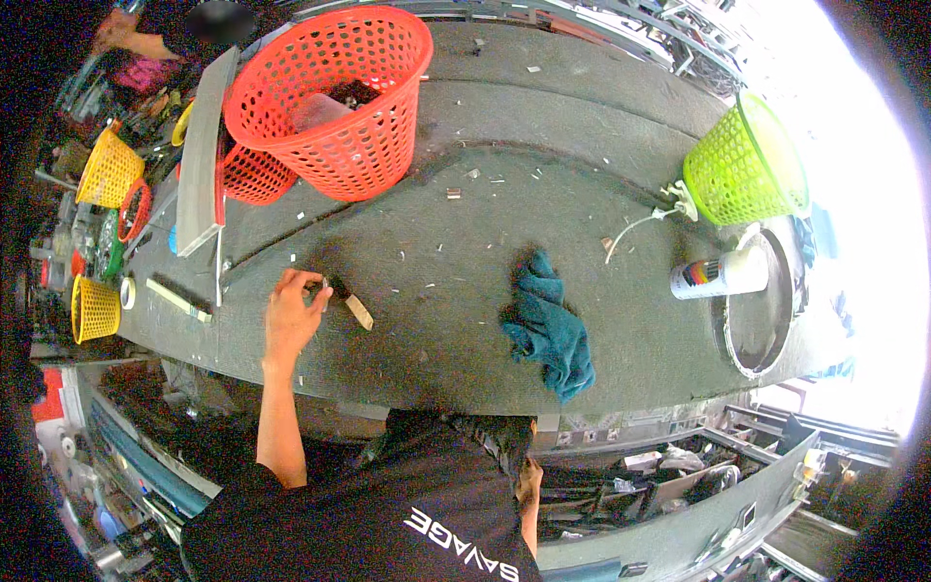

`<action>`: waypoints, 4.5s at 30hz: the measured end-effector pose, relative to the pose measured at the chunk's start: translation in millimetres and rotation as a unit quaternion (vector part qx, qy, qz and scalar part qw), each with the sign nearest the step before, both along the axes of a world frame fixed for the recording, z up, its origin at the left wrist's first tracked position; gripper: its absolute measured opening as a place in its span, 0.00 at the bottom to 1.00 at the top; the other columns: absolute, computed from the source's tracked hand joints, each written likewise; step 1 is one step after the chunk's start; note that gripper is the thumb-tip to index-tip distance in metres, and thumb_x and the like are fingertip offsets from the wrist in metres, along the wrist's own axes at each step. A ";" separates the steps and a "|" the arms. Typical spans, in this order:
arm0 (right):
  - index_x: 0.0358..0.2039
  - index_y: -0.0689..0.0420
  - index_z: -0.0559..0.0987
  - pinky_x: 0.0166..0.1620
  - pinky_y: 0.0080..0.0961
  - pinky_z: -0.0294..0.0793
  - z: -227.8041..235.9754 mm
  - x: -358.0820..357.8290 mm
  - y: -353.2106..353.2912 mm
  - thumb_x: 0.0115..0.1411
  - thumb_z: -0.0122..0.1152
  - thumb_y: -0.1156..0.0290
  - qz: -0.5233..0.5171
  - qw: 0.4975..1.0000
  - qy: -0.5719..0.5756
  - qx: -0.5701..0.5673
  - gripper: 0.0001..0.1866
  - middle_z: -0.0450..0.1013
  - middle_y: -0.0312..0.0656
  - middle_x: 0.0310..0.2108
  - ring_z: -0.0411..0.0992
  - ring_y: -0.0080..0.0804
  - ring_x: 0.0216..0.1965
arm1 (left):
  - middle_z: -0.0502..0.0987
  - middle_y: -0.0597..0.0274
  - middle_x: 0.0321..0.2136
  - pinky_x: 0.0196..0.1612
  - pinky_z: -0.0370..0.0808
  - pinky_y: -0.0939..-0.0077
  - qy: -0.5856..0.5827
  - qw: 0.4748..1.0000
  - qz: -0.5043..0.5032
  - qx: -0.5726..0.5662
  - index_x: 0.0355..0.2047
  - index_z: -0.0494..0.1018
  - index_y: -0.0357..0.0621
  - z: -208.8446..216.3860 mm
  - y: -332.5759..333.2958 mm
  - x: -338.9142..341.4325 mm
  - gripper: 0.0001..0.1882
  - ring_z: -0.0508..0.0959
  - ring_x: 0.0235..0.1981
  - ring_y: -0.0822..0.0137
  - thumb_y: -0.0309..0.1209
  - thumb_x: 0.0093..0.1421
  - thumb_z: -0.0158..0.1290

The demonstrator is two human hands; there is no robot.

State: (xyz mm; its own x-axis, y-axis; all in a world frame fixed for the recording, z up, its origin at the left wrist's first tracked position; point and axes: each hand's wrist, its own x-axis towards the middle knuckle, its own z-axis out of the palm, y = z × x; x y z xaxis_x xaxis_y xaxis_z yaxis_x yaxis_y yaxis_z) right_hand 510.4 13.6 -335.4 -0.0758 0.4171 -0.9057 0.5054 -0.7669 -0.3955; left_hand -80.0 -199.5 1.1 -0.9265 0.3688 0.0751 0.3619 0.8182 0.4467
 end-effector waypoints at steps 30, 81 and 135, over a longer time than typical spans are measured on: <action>0.43 0.60 0.76 0.44 0.47 0.75 348.8 -415.2 10.7 0.62 0.66 0.64 0.547 0.654 0.292 0.433 0.15 0.74 0.54 0.40 0.74 0.58 0.42 | 0.83 0.58 0.42 0.43 0.84 0.76 -0.207 0.851 -0.086 0.475 0.48 0.80 0.36 -7.9 98.0 2.7 0.10 0.84 0.39 0.69 0.22 0.68 0.55; 0.46 0.56 0.74 0.29 0.20 0.64 342.6 -230.9 88.9 0.66 0.58 0.70 -0.138 0.860 0.298 0.390 0.10 0.68 0.30 0.24 0.64 0.18 0.24 | 0.84 0.55 0.38 0.40 0.83 0.75 -0.617 0.614 -0.388 0.304 0.41 0.79 0.33 -8.6 274.5 171.9 0.08 0.84 0.38 0.69 0.21 0.63 0.62; 0.34 0.61 0.75 0.26 0.23 0.71 324.5 -208.1 57.0 0.71 0.62 0.63 -0.230 0.861 0.154 0.427 0.14 0.69 0.30 0.22 0.69 0.17 0.21 | 0.82 0.53 0.47 0.51 0.79 0.73 -0.536 0.559 -0.559 0.297 0.51 0.74 0.35 -40.8 301.1 204.0 0.21 0.82 0.47 0.67 0.13 0.57 0.62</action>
State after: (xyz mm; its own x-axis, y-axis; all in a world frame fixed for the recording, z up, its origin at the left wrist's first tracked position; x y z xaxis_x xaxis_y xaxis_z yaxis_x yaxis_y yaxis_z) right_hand 302.3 70.6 -10.9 0.0934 0.9708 -0.2208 -0.0032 -0.2215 -0.9751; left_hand 124.0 101.5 -39.7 0.2280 0.9669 0.1144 -0.2375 -0.0587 0.9696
